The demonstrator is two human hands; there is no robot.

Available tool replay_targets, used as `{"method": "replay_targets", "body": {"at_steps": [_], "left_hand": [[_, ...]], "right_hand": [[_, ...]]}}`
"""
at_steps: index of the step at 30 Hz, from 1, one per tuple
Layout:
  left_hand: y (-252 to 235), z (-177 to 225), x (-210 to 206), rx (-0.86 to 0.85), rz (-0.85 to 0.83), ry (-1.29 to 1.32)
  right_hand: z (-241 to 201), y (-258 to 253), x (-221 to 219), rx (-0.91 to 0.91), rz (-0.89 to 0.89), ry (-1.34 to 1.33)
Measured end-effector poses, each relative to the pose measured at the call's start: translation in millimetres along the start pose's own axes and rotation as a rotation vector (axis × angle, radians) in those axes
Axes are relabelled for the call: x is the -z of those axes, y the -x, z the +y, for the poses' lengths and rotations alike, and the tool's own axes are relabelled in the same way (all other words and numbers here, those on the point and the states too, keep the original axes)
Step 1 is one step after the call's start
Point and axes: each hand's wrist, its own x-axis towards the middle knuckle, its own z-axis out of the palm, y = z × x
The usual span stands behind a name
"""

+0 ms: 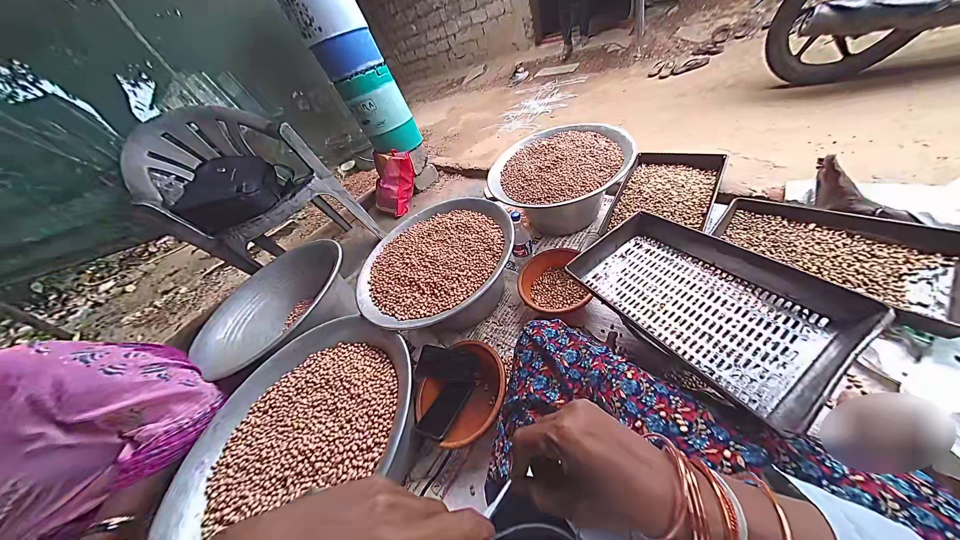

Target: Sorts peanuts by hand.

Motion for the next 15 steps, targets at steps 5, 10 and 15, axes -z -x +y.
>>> {"method": "replay_targets", "body": {"at_steps": [5,10,15], "left_hand": [[17.4,-91.2,-18.8,0.403,0.687,0.103],[-10.4,-213.7,-101.7,1.327,0.460,0.287],[-4.9,-301.0,-211.7,1.748,0.538,0.181]], "right_hand": [[20.2,27.7,18.9,-0.027,0.054,-0.023],[44.6,64.8,21.5,-0.217,0.222,0.126],[58.9,92.6,17.6,-0.304,0.194,0.220]]}}
